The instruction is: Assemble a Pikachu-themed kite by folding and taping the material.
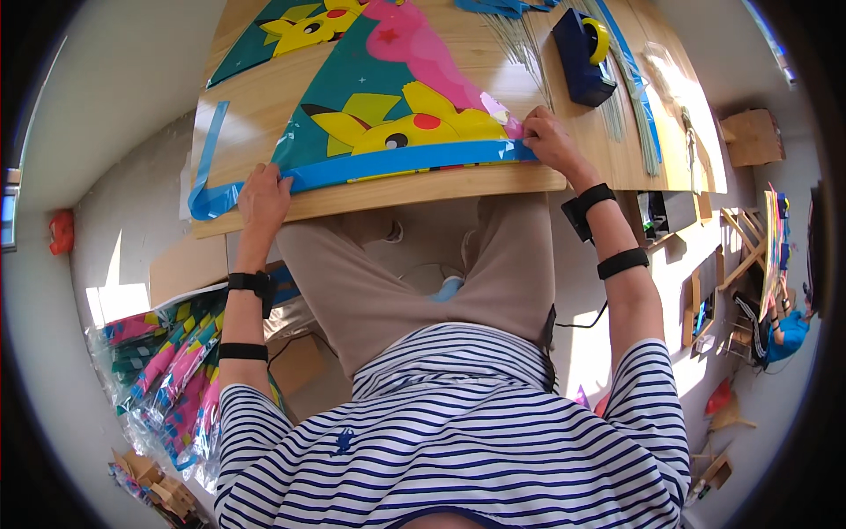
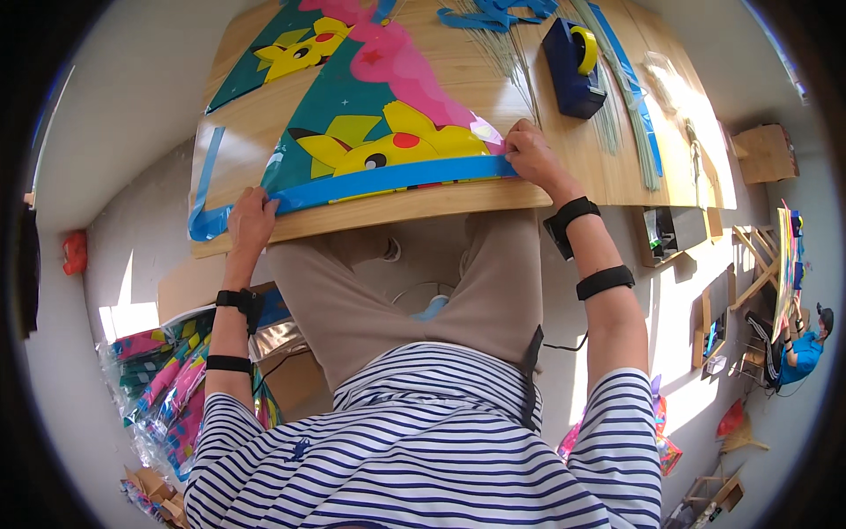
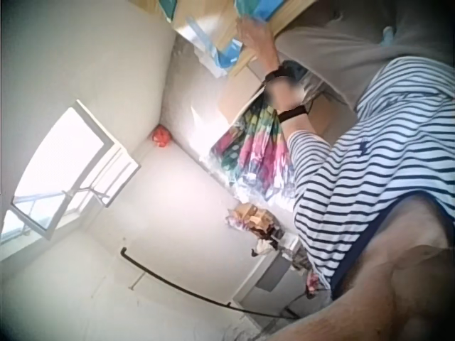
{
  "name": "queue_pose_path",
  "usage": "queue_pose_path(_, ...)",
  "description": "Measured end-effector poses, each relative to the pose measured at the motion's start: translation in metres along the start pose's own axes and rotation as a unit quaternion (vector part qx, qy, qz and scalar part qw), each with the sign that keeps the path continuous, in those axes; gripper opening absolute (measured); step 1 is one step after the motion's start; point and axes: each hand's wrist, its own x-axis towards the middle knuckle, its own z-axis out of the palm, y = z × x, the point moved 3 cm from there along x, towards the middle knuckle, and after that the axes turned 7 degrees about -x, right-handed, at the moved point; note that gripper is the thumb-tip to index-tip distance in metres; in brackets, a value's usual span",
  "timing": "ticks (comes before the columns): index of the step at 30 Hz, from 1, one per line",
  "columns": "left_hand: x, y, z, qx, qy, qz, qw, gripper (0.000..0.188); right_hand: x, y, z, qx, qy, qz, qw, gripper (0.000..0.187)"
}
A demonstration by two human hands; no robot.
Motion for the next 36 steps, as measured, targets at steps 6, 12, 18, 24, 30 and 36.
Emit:
queue_pose_path(6,-0.002,0.005,0.0,0.009,0.015,-0.023,1.0,0.03,-0.002,0.001,0.002,0.01,0.024,0.005,1.0,0.011)
queue_pose_path(12,0.003,0.003,0.002,0.021,-0.006,-0.042,0.999,0.032,-0.003,0.004,0.001,0.019,0.025,-0.006,0.999,0.01)
queue_pose_path(18,0.004,-0.004,0.005,0.015,0.002,-0.042,0.999,0.034,-0.003,-0.002,0.001,-0.026,0.035,-0.061,0.997,0.005)
queue_pose_path(24,0.004,-0.003,0.005,0.011,0.003,-0.042,0.999,0.034,-0.005,-0.005,0.0,-0.099,0.05,-0.11,0.988,0.002)
queue_pose_path(30,0.003,-0.004,0.004,0.005,0.003,-0.048,0.999,0.033,-0.01,-0.012,-0.002,-0.102,0.058,-0.07,0.991,0.006)
queue_pose_path(36,0.003,-0.003,0.004,0.012,-0.001,-0.045,0.999,0.033,-0.008,-0.013,0.003,-0.121,0.052,-0.038,0.991,0.009)
